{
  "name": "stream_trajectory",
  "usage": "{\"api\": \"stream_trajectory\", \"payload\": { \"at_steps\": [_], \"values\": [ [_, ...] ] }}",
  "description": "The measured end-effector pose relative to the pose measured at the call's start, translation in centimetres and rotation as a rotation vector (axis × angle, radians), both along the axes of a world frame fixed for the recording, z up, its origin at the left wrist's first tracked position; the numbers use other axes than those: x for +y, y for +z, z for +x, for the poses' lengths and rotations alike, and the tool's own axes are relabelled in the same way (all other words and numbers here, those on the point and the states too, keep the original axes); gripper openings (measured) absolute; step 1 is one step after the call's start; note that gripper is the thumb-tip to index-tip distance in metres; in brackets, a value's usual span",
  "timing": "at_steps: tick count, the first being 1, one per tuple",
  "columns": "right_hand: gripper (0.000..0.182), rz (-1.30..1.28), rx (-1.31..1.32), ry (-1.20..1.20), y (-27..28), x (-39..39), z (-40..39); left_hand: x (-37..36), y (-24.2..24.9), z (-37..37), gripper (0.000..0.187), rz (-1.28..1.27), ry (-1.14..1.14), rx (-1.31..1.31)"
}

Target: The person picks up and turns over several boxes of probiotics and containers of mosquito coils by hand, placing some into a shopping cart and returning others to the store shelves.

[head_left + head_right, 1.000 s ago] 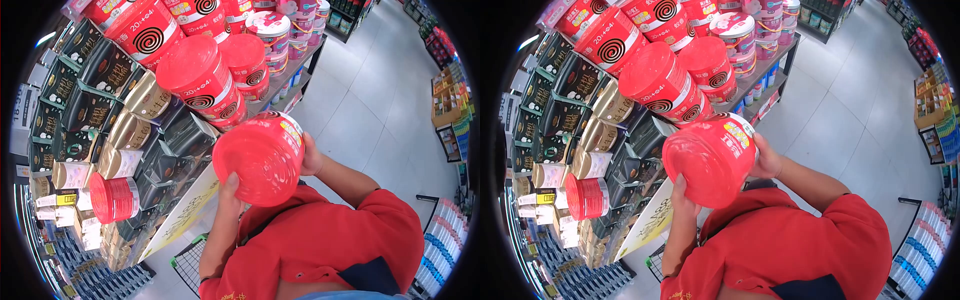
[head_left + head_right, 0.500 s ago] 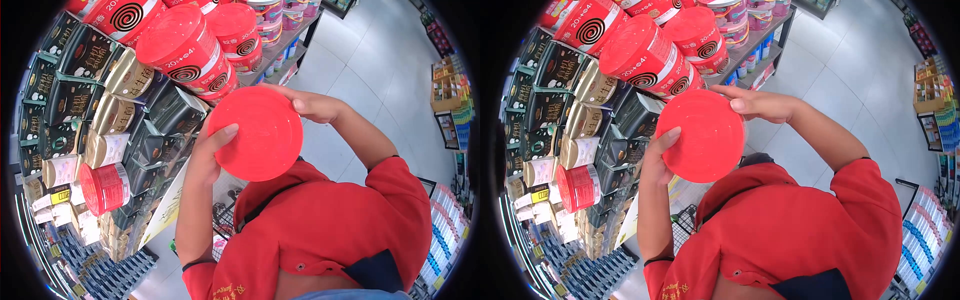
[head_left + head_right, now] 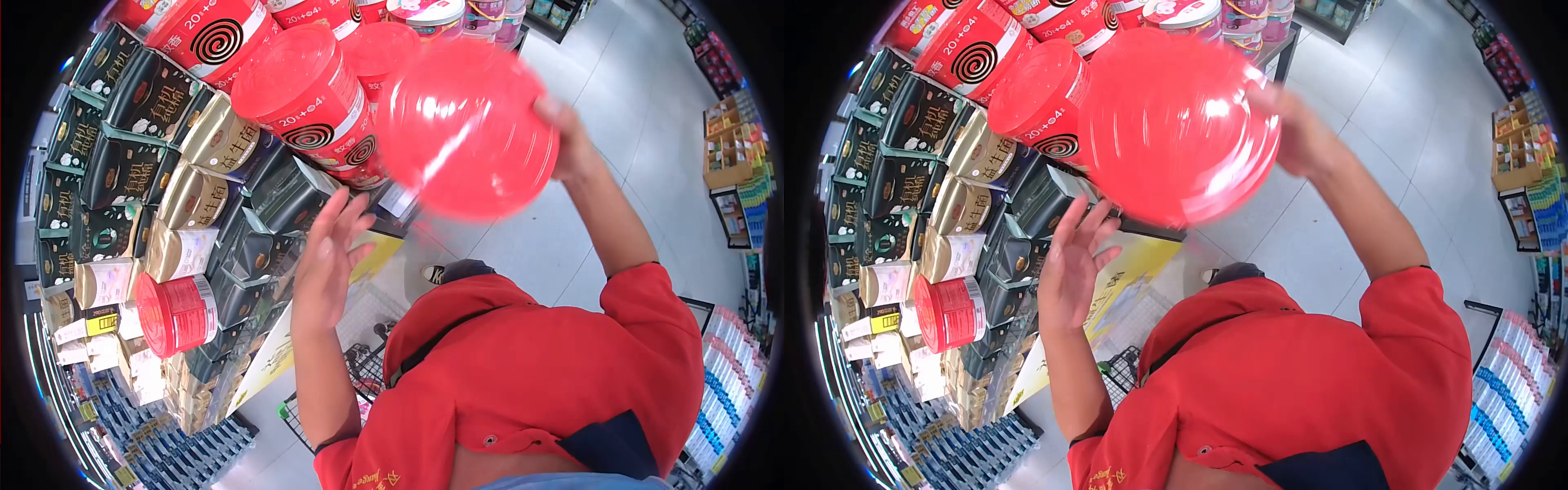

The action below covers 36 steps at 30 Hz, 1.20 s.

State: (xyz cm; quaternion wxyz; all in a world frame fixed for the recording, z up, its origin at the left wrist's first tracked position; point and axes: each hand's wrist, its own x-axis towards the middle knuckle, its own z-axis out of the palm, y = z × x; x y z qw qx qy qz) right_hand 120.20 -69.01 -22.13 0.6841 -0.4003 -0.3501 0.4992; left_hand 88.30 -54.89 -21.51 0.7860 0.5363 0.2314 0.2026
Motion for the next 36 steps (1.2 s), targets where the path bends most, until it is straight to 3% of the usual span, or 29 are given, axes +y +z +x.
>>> {"api": "stream_trajectory", "payload": {
  "at_steps": [3,8,9,11,16,19,20,26,32,36],
  "values": [
    [0.058,0.157,0.081,-0.288,3.3,2.0,2.4,-0.4,-2.2,-2.3,0.079,-0.033,0.009,0.0],
    [0.078,0.053,0.024,-0.335,8.0,5.1,3.1,-2.1,-4.3,-4.7,0.076,-0.102,0.105,0.054],
    [0.078,0.055,0.018,-0.332,7.3,6.0,4.5,-2.3,-4.5,-5.1,0.075,-0.102,0.132,0.075],
    [0.097,-0.119,0.106,-0.46,5.1,8.9,8.7,-2.6,-5.0,-6.3,0.072,-0.111,0.166,0.074],
    [0.084,-0.087,-0.002,-0.529,5.5,12.2,9.7,-3.6,-6.3,-9.7,0.064,-0.146,0.294,0.101],
    [0.054,-0.028,-0.028,-0.507,6.2,14.2,9.1,-4.3,-7.2,-11.1,0.06,-0.183,0.37,0.107],
    [0.043,-0.027,-0.117,-0.66,6.1,14.3,8.1,-4.6,-7.4,-11.4,0.059,-0.193,0.4,0.121],
    [0.044,-0.189,-0.124,-0.266,4.0,15.9,12.7,-5.6,-8.4,-12.1,0.062,-0.253,0.502,0.137],
    [0.045,-0.271,-0.082,-0.409,4.8,16.9,10.3,-5.6,-8.6,-12.2,0.059,-0.243,0.534,0.145],
    [0.048,-0.282,-0.219,-0.33,4.1,17.0,11.3,-5.5,-8.9,-12.3,0.059,-0.256,0.567,0.149]
  ]
}}
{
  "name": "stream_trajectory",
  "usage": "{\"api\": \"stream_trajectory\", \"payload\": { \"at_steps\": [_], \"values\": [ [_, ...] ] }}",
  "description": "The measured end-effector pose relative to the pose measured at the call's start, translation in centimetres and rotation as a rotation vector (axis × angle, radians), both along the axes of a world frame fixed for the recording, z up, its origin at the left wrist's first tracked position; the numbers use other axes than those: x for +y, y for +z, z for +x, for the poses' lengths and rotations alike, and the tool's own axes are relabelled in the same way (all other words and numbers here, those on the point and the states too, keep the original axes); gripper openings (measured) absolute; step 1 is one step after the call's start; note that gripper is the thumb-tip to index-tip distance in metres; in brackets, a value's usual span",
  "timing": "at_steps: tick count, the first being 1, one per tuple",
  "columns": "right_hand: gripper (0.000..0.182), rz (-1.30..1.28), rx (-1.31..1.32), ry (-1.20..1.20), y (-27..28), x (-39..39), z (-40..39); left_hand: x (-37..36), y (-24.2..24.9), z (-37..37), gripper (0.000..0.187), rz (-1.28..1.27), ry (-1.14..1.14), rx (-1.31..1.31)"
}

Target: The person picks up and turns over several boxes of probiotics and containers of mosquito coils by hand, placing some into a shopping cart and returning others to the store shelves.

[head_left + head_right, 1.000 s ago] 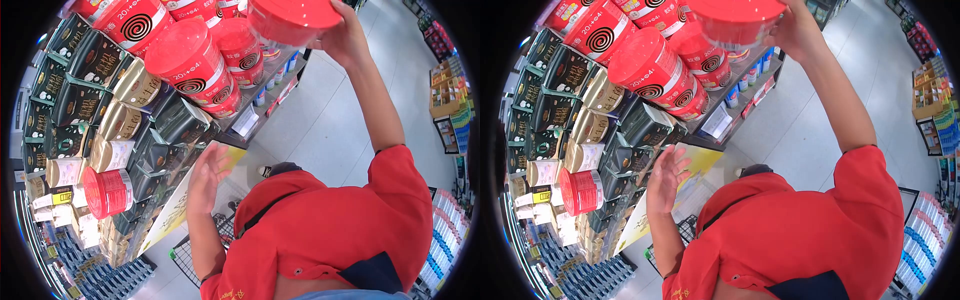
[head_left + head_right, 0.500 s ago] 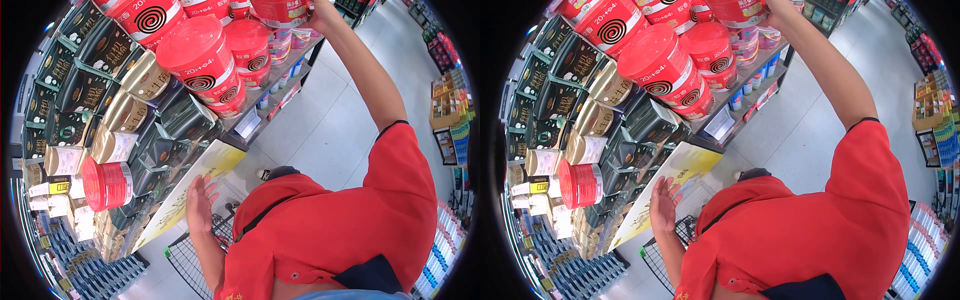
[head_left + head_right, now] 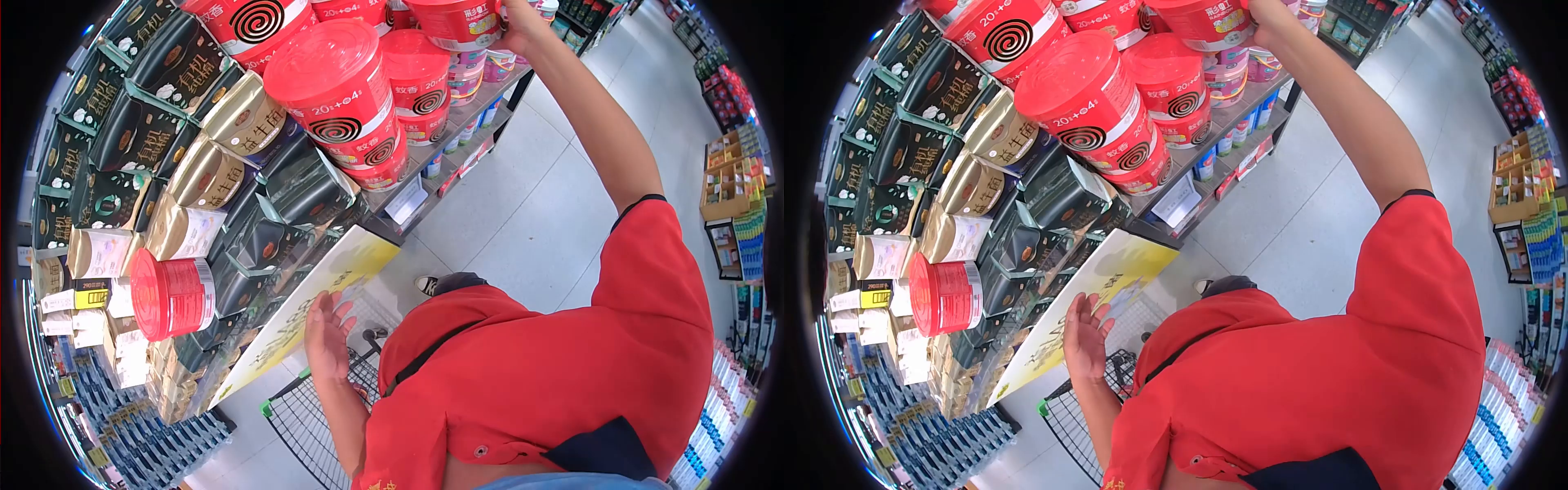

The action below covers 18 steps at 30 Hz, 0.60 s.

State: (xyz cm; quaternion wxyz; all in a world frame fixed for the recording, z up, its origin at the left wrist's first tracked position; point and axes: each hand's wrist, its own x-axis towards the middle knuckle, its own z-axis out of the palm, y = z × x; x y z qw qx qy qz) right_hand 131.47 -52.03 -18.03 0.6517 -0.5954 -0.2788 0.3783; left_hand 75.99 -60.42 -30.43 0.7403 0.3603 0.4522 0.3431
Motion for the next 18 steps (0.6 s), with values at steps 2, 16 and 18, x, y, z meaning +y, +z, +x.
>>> {"api": "stream_trajectory", "payload": {
  "at_steps": [2,16,18],
  "values": [
    [0.049,0.103,0.138,-0.118,2.0,-0.3,-3.8,0.0,-0.2,-0.1,0.058,0.0,0.014,0.007],
    [0.046,0.089,0.153,0.003,0.9,3.0,-0.7,1.1,1.0,0.0,0.048,0.148,0.234,-0.004],
    [0.047,0.194,0.18,-0.041,0.6,4.2,-1.1,1.4,1.0,-0.2,0.046,0.16,0.248,-0.01]
  ]
}}
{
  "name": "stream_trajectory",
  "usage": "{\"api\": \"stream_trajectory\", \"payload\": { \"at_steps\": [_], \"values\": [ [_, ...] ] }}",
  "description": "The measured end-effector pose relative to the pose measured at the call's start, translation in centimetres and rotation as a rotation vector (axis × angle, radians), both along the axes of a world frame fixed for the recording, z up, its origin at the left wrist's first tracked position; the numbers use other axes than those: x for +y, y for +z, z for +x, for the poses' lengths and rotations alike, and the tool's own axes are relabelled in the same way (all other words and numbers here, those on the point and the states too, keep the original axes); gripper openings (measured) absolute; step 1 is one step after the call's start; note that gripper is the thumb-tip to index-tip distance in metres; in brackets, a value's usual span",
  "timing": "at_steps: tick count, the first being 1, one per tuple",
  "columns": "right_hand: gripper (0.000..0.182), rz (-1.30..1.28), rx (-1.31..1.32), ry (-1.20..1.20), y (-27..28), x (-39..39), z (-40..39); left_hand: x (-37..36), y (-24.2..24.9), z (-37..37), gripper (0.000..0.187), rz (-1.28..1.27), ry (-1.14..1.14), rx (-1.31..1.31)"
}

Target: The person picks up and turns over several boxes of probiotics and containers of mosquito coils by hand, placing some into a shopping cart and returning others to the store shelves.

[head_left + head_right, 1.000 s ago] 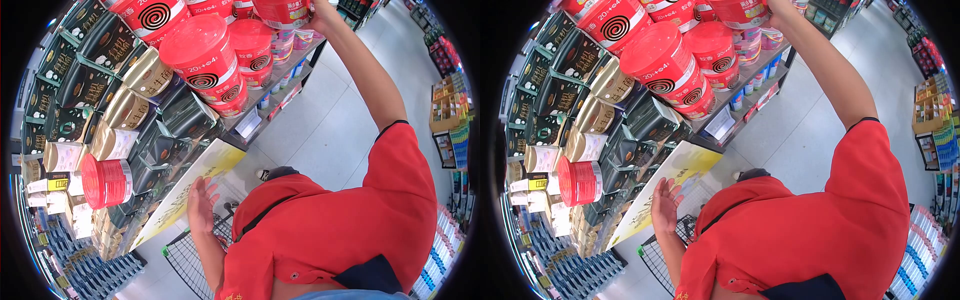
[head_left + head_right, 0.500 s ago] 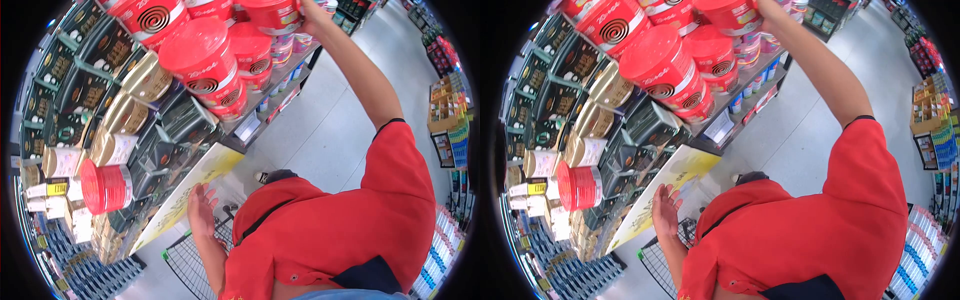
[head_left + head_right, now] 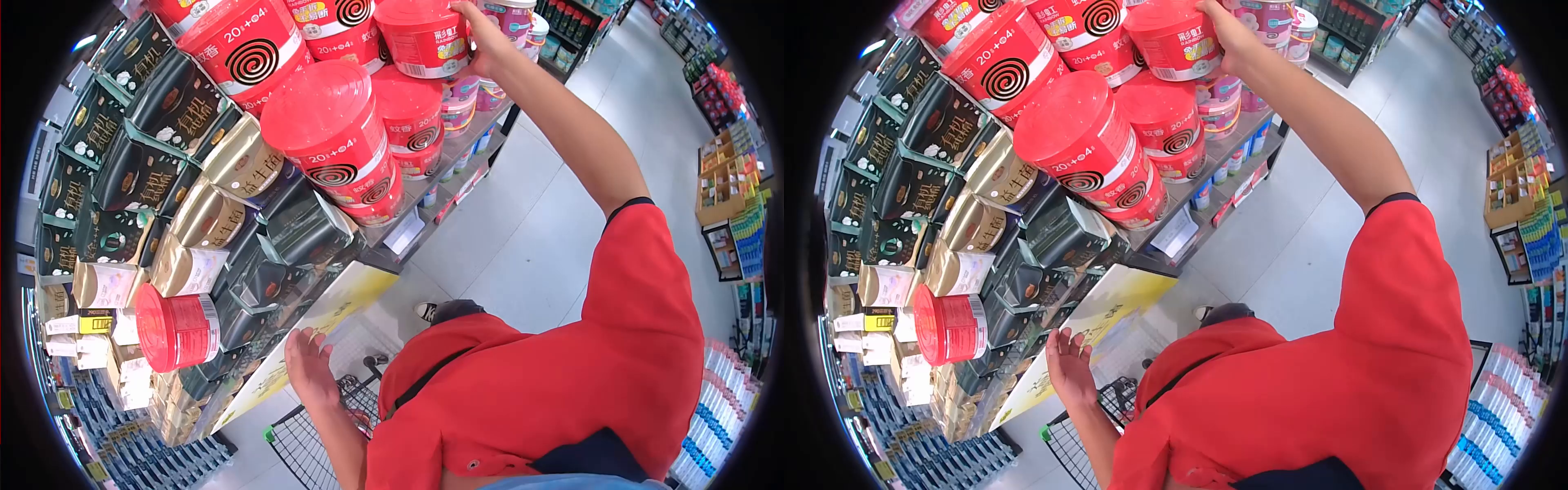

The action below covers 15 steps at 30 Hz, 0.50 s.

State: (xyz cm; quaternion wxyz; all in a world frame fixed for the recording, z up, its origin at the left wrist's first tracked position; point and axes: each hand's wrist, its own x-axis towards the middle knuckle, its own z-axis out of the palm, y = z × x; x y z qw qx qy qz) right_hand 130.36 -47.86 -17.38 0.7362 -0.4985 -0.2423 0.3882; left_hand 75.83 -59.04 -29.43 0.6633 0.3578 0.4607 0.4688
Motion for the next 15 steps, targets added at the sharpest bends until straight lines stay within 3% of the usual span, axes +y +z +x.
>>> {"api": "stream_trajectory", "payload": {
  "at_steps": [3,5,6,15],
  "values": [
    [0.049,0.106,0.071,-0.082,0.4,-0.6,-2.0,0.1,-0.1,0.2,0.045,-0.021,0.009,-0.005],
    [0.082,-0.118,0.045,-0.148,0.6,-1.6,-3.8,0.0,0.0,0.6,0.045,-0.02,0.001,-0.012],
    [0.091,-0.073,0.005,0.071,1.5,-3.2,-4.2,0.1,0.1,0.8,0.044,-0.018,-0.013,-0.017],
    [0.077,-0.156,-0.016,0.061,0.5,-3.3,-6.5,2.2,1.0,1.2,0.053,0.154,0.048,0.084]
  ]
}}
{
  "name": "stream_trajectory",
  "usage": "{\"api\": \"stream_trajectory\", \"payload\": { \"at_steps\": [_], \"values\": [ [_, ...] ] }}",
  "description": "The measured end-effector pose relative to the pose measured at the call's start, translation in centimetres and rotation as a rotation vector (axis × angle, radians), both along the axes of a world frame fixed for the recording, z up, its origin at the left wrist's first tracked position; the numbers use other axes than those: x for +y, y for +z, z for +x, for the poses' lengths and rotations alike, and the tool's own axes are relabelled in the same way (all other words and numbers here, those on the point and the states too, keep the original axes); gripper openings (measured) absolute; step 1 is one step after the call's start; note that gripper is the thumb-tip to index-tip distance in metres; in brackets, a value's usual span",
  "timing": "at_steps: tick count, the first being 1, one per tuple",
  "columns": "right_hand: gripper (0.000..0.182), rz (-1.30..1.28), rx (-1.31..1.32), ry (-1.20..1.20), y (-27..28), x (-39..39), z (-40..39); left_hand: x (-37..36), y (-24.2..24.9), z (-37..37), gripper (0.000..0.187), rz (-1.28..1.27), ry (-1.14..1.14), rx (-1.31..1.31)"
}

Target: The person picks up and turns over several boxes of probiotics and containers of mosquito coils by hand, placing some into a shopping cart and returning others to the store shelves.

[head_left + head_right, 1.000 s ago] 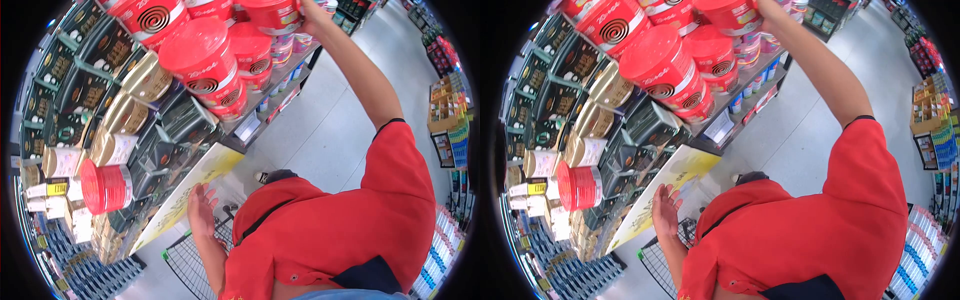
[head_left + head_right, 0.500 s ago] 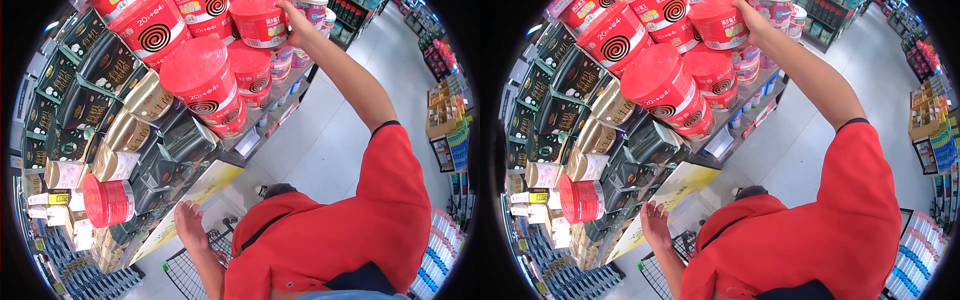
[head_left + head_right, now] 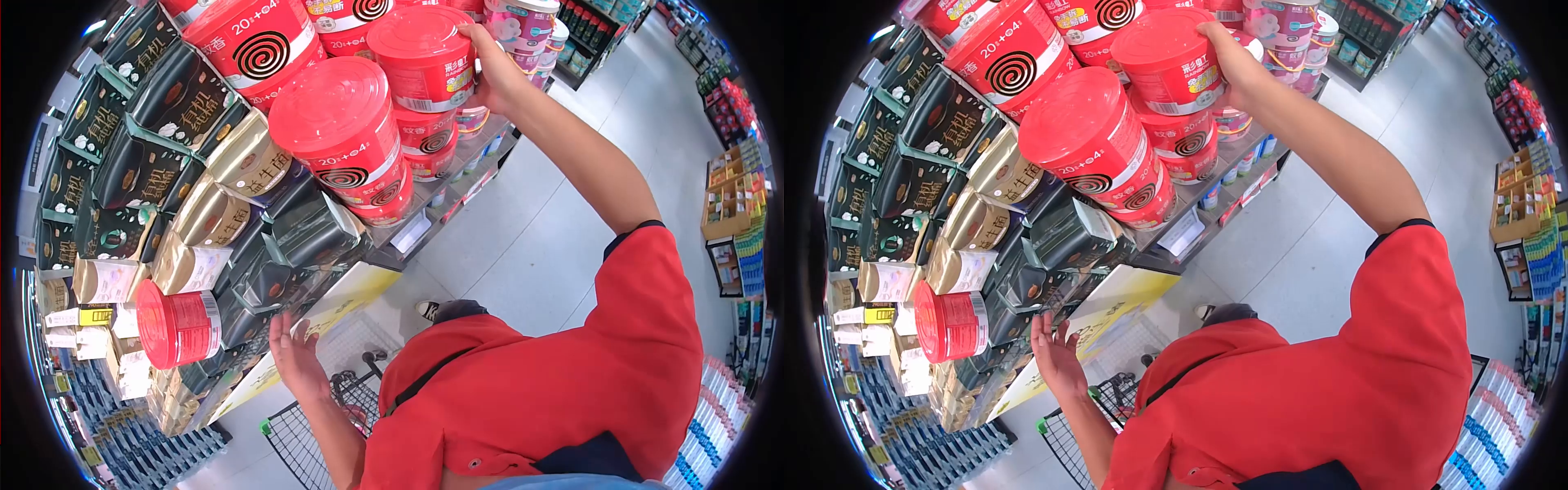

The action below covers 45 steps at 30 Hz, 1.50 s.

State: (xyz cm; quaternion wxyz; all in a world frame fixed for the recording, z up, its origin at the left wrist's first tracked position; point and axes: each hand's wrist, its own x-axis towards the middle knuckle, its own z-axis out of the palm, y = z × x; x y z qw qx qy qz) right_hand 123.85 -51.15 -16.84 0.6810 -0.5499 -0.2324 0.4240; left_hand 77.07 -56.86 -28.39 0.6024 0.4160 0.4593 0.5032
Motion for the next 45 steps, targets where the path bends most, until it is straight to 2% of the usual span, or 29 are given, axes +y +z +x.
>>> {"api": "stream_trajectory", "payload": {
  "at_steps": [2,3,4,7,10,17,20,21,22,25,26,27,28,29,31,32,33,34,35,37,39,40,42,43,45],
  "values": [
    [0.078,-0.021,-0.007,0.136,-1.2,0.8,2.9,0.0,-0.1,0.0,0.052,-0.002,-0.014,0.004],
    [0.087,-0.091,-0.075,0.156,-0.7,0.2,2.9,0.0,-0.2,0.1,0.052,-0.004,-0.026,0.006],
    [0.087,-0.09,-0.075,0.155,-0.1,-0.2,2.8,-0.1,-0.4,0.2,0.052,-0.004,-0.027,0.006],
    [0.11,-0.361,-0.38,0.295,0.1,-0.8,3.1,-0.4,-0.7,0.6,0.047,-0.049,-0.016,-0.03],
    [0.112,-0.386,-0.505,0.39,0.5,-1.5,2.0,-0.5,-0.6,1.0,0.044,-0.06,-0.021,-0.039],
    [0.108,-0.342,-0.683,0.235,0.4,-1.4,1.4,-1.1,-0.9,0.8,0.046,-0.052,-0.031,-0.002],
    [0.1,-0.322,-0.694,0.252,-0.3,-0.7,2.1,-1.7,-1.6,0.2,0.046,-0.074,0.022,0.011],
    [0.099,-0.324,-0.644,0.175,-1.6,0.1,3.2,-1.9,-1.7,0.1,0.046,-0.067,0.014,0.025],
    [0.099,-0.329,-0.594,0.111,-3.1,0.9,4.2,-2.3,-1.9,-0.1,0.046,-0.064,0.017,0.04],
    [0.103,-0.233,-0.673,0.083,-2.4,0.3,3.6,-3.4,-1.1,-0.1,0.045,-0.077,0.055,0.142],
    [0.095,-0.312,-0.69,0.082,-0.7,-0.8,2.5,-4.0,-1.1,-0.4,0.043,-0.076,0.065,0.186],
    [0.083,-0.23,-0.75,0.013,-1.2,-1.1,4.0,-4.8,-1.6,-1.0,0.04,-0.077,0.087,0.244],
    [0.07,-0.02,-0.905,0.045,-2.8,-2.0,8.9,-5.7,-2.4,-1.7,0.038,-0.075,0.109,0.302],
    [0.059,0.118,-0.828,-0.075,-1.8,-3.8,10.4,-6.7,-3.1,-2.6,0.038,-0.105,0.216,0.309],
    [0.046,0.412,-0.709,-0.292,0.2,-7.2,13.4,-9.9,-4.8,-4.2,0.034,0.028,0.232,0.551],
    [0.04,0.721,-0.628,0.08,0.8,-8.2,9.1,-11.9,-5.5,-5.1,0.034,-0.003,0.297,0.563],
    [0.035,0.922,-0.457,0.523,1.3,-9.2,4.9,-13.6,-6.2,-5.9,0.033,-0.021,0.332,0.626],
    [0.032,1.053,-0.459,0.752,1.0,-8.4,-1.1,-15.3,-7.1,-6.5,0.032,-0.036,0.357,0.686],
    [0.043,0.971,-0.552,0.755,-2.0,-6.8,-1.0,-17.1,-8.2,-7.1,0.03,-0.073,0.414,0.684],
    [0.05,0.531,-0.439,0.744,-9.1,-4.9,-3.8,-20.6,-8.9,-7.4,0.03,-0.165,0.528,0.685],
    [0.028,0.147,-0.655,0.915,-11.2,-3.7,-14.6,-23.3,-8.5,-7.4,0.03,-0.27,0.635,0.705],
    [0.024,0.036,-0.808,1.081,-10.2,-4.1,-20.4,-24.7,-8.7,-7.4,0.03,-0.287,0.684,0.701],
    [0.023,0.305,-1.048,1.403,-12.8,-3.6,-26.4,-27.5,-9.3,-7.8,0.03,-0.254,0.71,0.845],
    [0.023,0.332,-1.05,1.443,-13.7,-3.8,-28.9,-28.4,-9.1,-7.8,0.03,-0.253,0.756,0.843],
    [0.026,0.093,-0.717,1.767,-15.3,-4.8,-33.6,-30.6,-8.9,-7.8,0.031,-0.287,0.821,0.851]
  ]
}}
